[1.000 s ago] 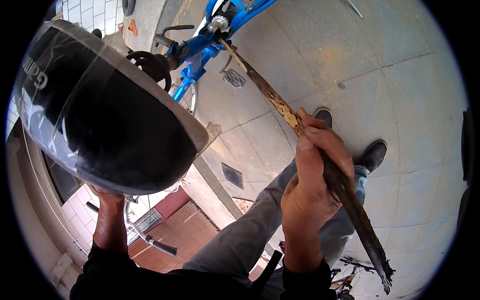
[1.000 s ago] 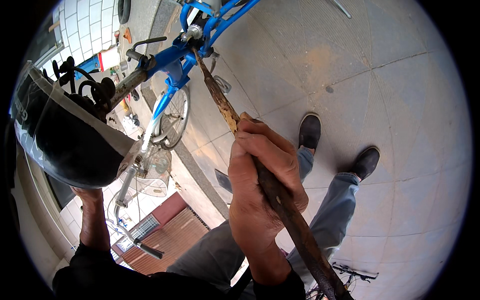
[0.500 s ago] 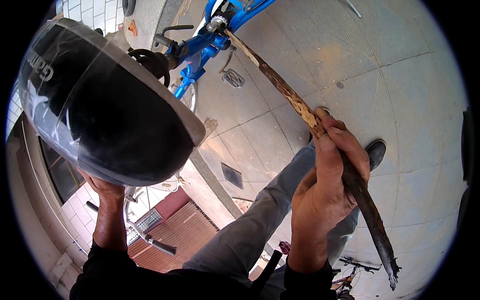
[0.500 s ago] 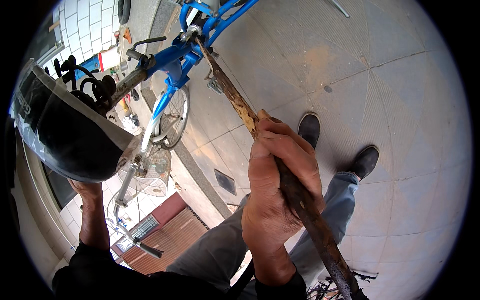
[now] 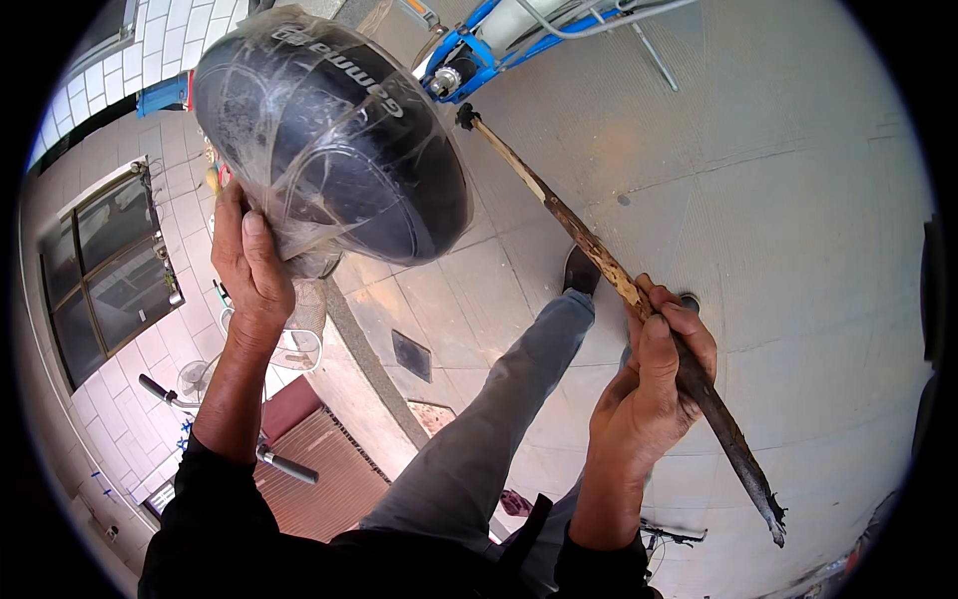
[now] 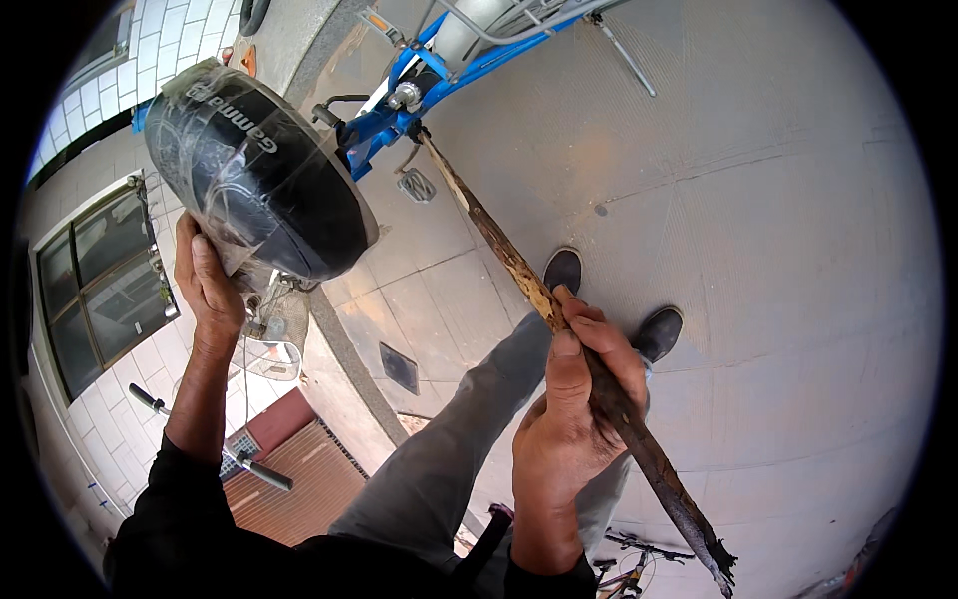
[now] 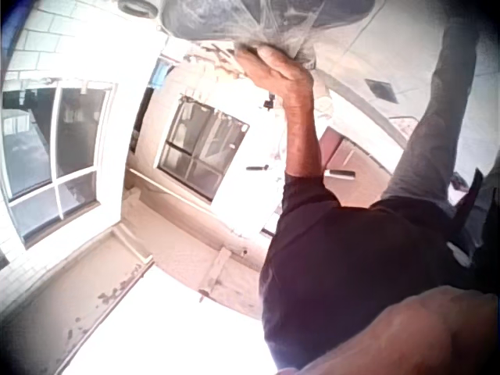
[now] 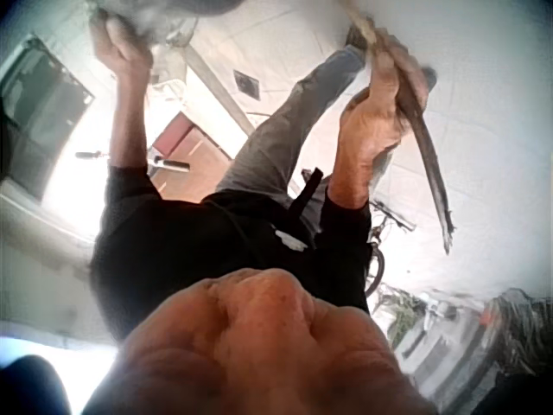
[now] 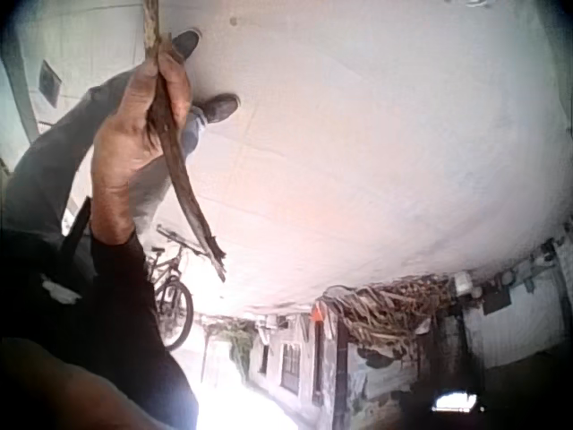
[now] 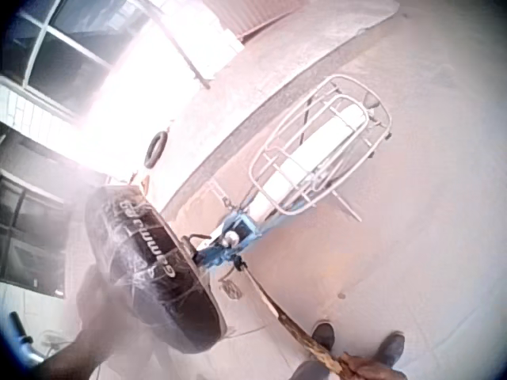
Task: The person uses a long stick to manipulate parts of a blue and white bicycle, then removes a plastic-wrapped seat. They walk to a second bicycle, remove a dirty, wrapped object from the frame, and carry it to a pile of debris.
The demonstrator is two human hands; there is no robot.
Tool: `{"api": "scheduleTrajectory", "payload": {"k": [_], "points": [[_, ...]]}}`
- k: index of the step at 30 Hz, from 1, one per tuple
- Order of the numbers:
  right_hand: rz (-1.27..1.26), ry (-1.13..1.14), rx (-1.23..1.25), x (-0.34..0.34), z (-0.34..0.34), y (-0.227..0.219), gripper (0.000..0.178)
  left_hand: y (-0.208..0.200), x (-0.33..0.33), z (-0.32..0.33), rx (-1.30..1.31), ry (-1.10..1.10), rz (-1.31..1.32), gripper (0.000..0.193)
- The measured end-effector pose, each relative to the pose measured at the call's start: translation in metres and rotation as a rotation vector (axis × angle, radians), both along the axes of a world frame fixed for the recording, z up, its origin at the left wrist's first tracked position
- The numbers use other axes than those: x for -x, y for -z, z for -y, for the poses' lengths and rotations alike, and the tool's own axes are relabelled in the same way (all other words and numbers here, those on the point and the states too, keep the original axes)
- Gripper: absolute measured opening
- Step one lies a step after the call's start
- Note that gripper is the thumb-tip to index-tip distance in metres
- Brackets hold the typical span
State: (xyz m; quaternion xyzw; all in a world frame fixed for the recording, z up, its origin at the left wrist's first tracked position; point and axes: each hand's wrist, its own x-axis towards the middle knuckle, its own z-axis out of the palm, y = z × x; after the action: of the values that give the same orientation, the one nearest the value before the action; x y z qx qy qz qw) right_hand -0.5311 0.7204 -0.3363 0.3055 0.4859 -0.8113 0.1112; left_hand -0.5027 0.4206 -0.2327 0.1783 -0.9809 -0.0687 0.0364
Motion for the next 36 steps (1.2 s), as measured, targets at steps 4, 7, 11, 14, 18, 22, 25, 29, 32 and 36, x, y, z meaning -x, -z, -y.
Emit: {"api": "scheduleTrajectory", "payload": {"k": [4,7,11,14,18,22,25,29,32,36], "points": [[-0.098,-0.091,-0.066,0.036,-0.008,-0.032,0.014,-0.009,0.006,-0.001,0.0,-0.025,0.032,0.054],[-0.142,-0.119,-0.113,0.062,0.0,-0.054,0.014,-0.006,0.008,-0.001,0.003,0.063,-0.084,0.046],[-0.235,-0.198,-0.172,0.094,0.011,-0.074,0.015,-0.01,0.009,0.002,-0.04,0.051,-0.102,0.048],[-0.244,-0.253,-0.195,0.109,0.016,-0.089,0.014,-0.018,0.004,0.001,-0.067,0.013,-0.087,0.049],[-0.292,-0.313,-0.234,0.134,0.023,-0.102,0.014,-0.02,0.008,0.003,-0.085,-0.01,-0.11,0.049],[-0.348,-0.355,-0.24,0.164,0.036,-0.111,0.015,-0.024,0.011,0.005,-0.104,-0.054,-0.146,0.039],[-0.406,-0.416,-0.225,0.194,0.051,-0.114,0.015,-0.021,0.01,0.005,-0.068,-0.272,-0.207,0.031],[-0.431,-0.48,-0.245,0.237,0.067,-0.108,0.018,-0.017,0.011,0.001,-0.096,-0.503,-0.247,0.031],[-0.423,-0.539,-0.253,0.271,0.082,-0.098,0.021,-0.011,0.01,0.002,-0.15,-0.55,-0.283,0.03],[-0.4,-0.625,-0.256,0.31,0.1,-0.078,0.026,-0.007,0.013,0.002,-0.151,-0.572,-0.312,0.029]]}}
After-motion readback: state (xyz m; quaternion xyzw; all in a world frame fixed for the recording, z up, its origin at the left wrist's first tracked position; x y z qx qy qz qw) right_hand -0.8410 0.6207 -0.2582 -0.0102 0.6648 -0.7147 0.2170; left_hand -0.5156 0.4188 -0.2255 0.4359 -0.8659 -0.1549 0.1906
